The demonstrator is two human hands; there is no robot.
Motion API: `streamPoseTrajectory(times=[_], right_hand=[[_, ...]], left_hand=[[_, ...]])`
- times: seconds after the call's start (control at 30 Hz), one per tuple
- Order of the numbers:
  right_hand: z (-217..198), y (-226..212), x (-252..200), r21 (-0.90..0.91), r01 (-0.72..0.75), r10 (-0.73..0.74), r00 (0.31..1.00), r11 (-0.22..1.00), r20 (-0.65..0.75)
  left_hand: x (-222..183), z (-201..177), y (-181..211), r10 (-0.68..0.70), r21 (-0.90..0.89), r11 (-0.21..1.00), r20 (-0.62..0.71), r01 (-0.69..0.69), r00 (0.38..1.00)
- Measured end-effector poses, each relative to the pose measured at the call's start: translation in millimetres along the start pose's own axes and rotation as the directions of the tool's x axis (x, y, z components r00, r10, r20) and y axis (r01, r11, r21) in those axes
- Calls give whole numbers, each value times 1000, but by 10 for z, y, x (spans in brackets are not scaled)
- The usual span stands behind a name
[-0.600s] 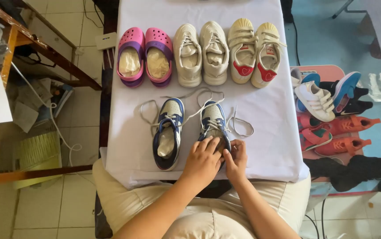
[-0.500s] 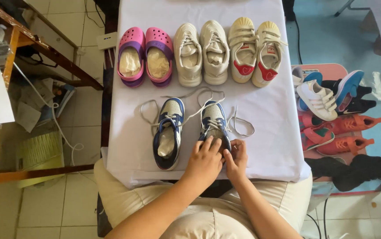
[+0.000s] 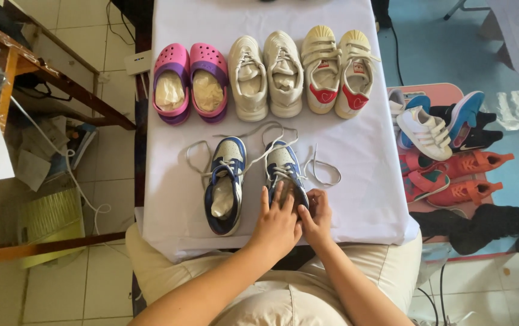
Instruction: The person is threading and tying the laces of a pair of blue and white sneakers on a white cloth-covered table.
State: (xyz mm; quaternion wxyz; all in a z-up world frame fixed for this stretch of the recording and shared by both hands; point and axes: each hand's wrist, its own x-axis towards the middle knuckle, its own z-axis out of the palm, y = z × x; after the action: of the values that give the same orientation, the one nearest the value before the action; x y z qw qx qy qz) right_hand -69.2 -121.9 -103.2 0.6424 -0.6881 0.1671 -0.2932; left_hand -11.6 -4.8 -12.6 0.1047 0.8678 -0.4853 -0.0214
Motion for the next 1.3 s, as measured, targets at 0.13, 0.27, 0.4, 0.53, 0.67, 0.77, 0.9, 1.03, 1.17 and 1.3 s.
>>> streamPoseTrajectory(times=[0.13,0.27,0.4,0.53,0.67,0.77,0.9,1.03,1.17,1.3], right_hand=[[-32,-3,0,-24,15,-15,1000,1000,17],[-38,-5,-15,-74,2,-2,1000,997,8],[-46,41,3,-58,-13,11,1000,998,-21],[-41,-30,17,-51,-23,21,999,998,-34],[-80,-21,100,-84,-188,185,982,978,-44],[-49,-91,300,-48,-429,420,898,902,-131],[-156,-186,640,275,-754,779,627,596,30],[-198,-549,885,259,-736,760,650,626,12],[-407,-236,1031,18,-509,493,825,861,-277],[-425,118,1078,-662,-293,171,954,690,-245]], left_hand=[[-21,7,-94,74,-32,997,-60,-76,995],[-61,53,-106,109,-112,982,-324,-153,940],[-39,108,-45,16,-166,983,-369,-83,929],[-20,43,-39,-11,-206,977,-281,-49,960],[-25,68,-40,-3,-193,981,-109,-19,994],[-59,-1,-61,-8,-205,979,-5,6,1000],[-49,-86,-52,-24,-227,973,102,47,994],[-68,5,-40,-20,-156,988,-5,19,1000],[-50,-9,-43,-30,-180,983,-53,20,998],[-59,-41,-53,-28,-199,980,-74,13,997]])
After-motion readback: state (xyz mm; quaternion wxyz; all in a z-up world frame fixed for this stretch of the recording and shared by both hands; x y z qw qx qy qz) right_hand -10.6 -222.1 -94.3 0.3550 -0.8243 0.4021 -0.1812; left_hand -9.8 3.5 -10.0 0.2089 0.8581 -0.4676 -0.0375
